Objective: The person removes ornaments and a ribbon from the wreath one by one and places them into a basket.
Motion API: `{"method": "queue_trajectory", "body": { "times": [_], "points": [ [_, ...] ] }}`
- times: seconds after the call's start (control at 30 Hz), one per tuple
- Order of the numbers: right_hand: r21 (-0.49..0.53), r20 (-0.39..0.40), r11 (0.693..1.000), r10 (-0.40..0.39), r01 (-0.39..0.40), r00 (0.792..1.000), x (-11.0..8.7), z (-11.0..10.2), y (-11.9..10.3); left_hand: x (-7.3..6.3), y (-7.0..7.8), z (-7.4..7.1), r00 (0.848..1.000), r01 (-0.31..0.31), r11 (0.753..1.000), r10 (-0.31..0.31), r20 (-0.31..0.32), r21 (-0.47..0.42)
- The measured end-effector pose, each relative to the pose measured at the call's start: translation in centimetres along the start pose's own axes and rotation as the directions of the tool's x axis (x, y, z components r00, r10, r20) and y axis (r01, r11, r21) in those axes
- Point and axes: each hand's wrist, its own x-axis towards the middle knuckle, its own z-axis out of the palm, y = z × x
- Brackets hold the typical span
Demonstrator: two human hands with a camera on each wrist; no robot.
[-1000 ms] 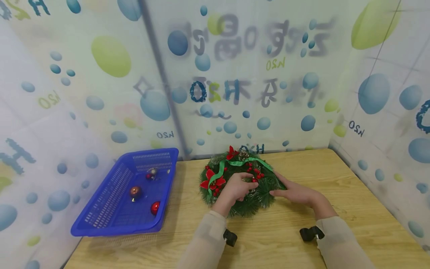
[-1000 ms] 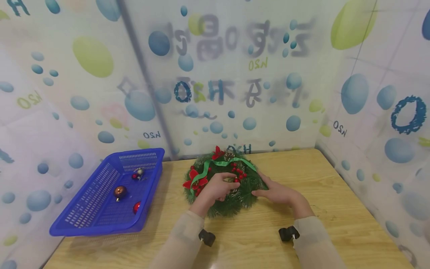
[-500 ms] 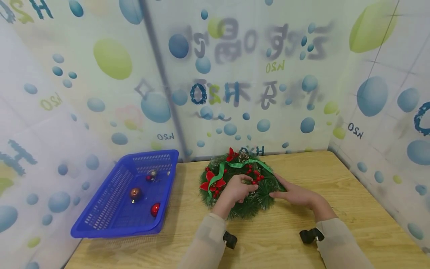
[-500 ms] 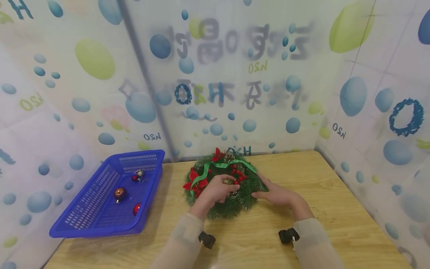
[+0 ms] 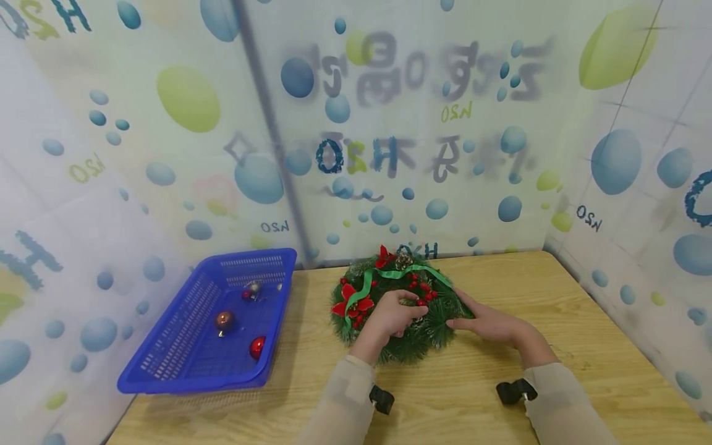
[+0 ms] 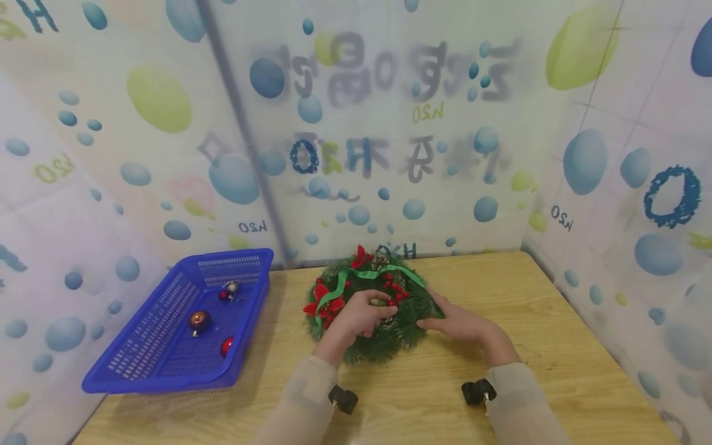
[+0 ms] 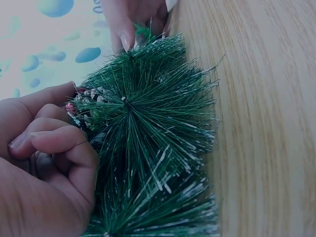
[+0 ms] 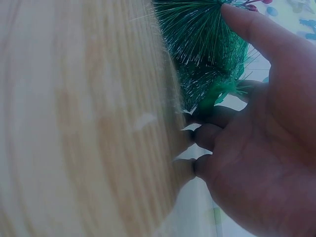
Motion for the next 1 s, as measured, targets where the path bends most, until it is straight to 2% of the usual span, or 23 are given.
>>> {"method": "queue_trajectory", "body": {
  "times": [0.67,0.87,1.0],
  "points": [
    [-0.008,-0.003,1.000,-0.005,0.005,1.000,-0.01,-0.07,0.00,-0.05,-0.06,-0.07,1.000,-0.019,1.000,0.019,0.000,-0.021],
    [-0.006,-0.004,1.000,-0.005,0.005,1.000,-0.07,-0.10,0.03,-0.22,0.21,-0.25,0.999,-0.053,0.998,0.053,-0.006,-0.044],
    [-0.008,-0.004,1.000,-0.005,0.005,1.000,0.02,-0.12,0.15,-0.47,0.58,-0.47,0.994,-0.109,0.992,0.108,-0.017,-0.066]
  ]
}}
